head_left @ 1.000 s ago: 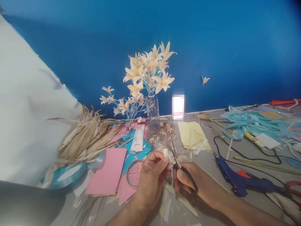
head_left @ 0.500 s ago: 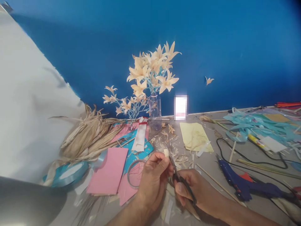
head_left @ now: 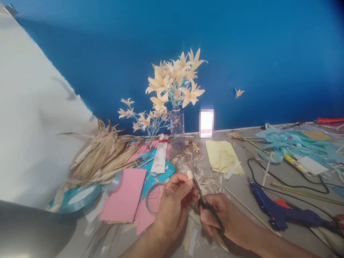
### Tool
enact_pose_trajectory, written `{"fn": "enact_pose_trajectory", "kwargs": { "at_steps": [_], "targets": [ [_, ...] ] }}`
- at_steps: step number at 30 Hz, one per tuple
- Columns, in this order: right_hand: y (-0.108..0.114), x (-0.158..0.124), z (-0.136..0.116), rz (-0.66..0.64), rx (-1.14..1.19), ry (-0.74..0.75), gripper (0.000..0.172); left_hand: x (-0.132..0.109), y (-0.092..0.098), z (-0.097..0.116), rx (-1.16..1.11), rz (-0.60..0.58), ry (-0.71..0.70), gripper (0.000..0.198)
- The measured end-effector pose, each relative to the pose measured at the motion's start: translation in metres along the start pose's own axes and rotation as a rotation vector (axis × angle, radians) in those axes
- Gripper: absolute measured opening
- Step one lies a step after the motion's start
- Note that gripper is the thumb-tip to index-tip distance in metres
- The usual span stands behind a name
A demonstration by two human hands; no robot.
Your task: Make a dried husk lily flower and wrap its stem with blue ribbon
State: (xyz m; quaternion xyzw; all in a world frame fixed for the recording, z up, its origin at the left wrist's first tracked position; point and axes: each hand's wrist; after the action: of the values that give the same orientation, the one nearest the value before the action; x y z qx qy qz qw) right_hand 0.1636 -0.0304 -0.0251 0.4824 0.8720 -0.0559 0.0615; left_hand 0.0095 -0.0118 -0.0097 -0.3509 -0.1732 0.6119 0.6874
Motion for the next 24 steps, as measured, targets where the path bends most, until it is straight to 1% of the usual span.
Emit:
{"fn": "enact_pose_trajectory", "kwargs": {
  "at_steps": [7,13,21,24],
  "targets": [
    [-0.0014,-0.0012,-0.0048,0.000,-0.023,-0.008,0.072,-0.0011,-0.0008,0.0028,0.032,-0.026,-0.009,0.024],
    [-0.0004,-0.0012,-0.0087,-0.008,-0.032,-0.030,0.071,-0.0004,-0.0017,0.0079,0.060,-0.004,-0.022,0.022],
    [0.0013,-0.0014,-0.0043,-0.009,-0.065,-0.018,0.073,-0.0011,-0.0016,0.0100,0.079,0.014,-0.014,0.022],
    [0.0050,-0.0004,-0.0028,0.024,-0.089,-0.015,0.073,0.0004,0.0000,0.0096,0.087,0.012,-0.007,0.021]
  ]
}}
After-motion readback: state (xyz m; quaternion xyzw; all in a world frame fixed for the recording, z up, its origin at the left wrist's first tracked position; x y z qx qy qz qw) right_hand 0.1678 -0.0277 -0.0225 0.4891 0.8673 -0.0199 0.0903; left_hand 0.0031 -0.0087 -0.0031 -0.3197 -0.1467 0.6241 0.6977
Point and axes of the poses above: each hand's wrist, its own x-axis towards the middle knuckle, its own y-axis out of the back of the hand, z = x × y, and after that the axes turned 6 degrees about -x, right-handed
